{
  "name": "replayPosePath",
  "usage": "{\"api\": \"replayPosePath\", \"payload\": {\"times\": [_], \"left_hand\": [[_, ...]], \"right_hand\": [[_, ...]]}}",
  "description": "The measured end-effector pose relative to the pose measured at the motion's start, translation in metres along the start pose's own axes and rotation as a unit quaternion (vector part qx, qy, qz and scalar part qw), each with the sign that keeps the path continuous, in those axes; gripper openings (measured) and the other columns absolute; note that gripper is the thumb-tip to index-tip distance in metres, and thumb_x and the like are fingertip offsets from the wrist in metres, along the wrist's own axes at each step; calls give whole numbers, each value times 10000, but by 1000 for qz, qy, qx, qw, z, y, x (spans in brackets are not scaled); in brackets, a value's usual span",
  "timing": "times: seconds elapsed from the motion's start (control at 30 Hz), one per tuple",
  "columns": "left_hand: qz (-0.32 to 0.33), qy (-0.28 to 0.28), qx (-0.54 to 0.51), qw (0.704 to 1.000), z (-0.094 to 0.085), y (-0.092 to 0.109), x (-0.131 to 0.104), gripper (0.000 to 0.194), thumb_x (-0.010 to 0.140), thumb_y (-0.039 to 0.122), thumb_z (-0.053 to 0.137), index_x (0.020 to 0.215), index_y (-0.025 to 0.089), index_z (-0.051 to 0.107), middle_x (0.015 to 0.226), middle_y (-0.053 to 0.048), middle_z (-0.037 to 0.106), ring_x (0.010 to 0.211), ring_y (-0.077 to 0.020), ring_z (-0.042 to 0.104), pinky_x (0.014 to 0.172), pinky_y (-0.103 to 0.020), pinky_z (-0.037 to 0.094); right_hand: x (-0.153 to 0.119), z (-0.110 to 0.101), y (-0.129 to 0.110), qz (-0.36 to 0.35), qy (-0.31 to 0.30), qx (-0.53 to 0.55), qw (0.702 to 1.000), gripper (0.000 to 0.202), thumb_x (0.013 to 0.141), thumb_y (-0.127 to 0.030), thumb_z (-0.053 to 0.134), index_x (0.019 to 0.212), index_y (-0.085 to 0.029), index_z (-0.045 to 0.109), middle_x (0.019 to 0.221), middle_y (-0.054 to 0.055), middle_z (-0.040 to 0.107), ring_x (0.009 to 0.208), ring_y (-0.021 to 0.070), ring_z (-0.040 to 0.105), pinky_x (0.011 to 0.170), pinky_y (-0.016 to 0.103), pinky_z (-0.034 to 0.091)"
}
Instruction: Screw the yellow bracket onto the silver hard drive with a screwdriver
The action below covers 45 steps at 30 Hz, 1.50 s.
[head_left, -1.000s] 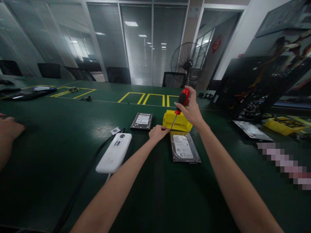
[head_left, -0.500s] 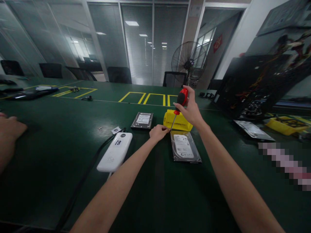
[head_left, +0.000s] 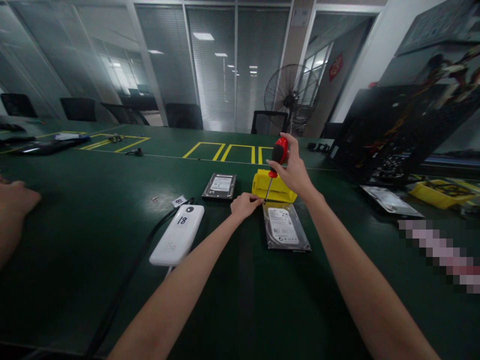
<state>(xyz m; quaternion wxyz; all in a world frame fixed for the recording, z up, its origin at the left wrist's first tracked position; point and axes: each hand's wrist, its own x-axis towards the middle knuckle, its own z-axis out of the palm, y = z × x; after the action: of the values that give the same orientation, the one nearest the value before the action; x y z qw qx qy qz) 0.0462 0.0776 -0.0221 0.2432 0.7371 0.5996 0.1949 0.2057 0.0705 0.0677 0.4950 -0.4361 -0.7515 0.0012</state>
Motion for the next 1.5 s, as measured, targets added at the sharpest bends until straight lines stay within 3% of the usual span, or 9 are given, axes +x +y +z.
{"api": "replayPosePath", "payload": {"times": [0.17, 0.3, 0.43, 0.83, 1.5], "left_hand": [[-3, -1, 1, 1000, -1, 2, -1, 330, 831, 506, 524, 1052, 332, 697, 1045, 15, 707, 956, -214, 645, 738, -278, 479], [-6, -5, 4, 1000, -2, 4, -2, 328, 837, 496, 521, 1056, 326, 697, 1026, 9, 711, 961, -216, 644, 745, -279, 483], [0, -1, 9, 1000, -1, 3, -1, 337, 838, 500, 514, 1060, 323, 695, 1027, 4, 710, 971, -221, 642, 749, -281, 485], [2, -5, 1, 1000, -3, 1, -2, 321, 833, 486, 520, 1046, 326, 699, 1005, 13, 715, 970, -215, 644, 749, -273, 483], [0, -3, 9, 1000, -3, 3, -3, 330, 836, 495, 518, 1056, 325, 697, 1074, 10, 697, 979, -220, 639, 764, -277, 485]], "right_hand": [[0, -1, -5, 9, -4, -6, 1000, 713, 797, -380, 595, 1389, -276, 212, 1054, 89, 550, 708, 212, 630, 671, 473, 569], [1, -1, -7, 17, -2, -4, 1000, 722, 802, -420, 587, 1393, -273, 199, 1000, 80, 557, 704, 210, 625, 657, 460, 573], [1, -1, -5, -2, 12, -1, 1000, 715, 800, -460, 580, 1384, -283, 208, 1069, 87, 544, 712, 199, 620, 669, 463, 576], [1, 0, -8, 33, -11, -5, 999, 729, 807, -389, 578, 1403, -267, 174, 1033, 88, 552, 762, 229, 626, 694, 481, 559], [0, 1, -13, 16, -18, 6, 1000, 730, 802, -403, 589, 1402, -290, 188, 1122, 94, 540, 803, 244, 647, 737, 507, 564]]}}
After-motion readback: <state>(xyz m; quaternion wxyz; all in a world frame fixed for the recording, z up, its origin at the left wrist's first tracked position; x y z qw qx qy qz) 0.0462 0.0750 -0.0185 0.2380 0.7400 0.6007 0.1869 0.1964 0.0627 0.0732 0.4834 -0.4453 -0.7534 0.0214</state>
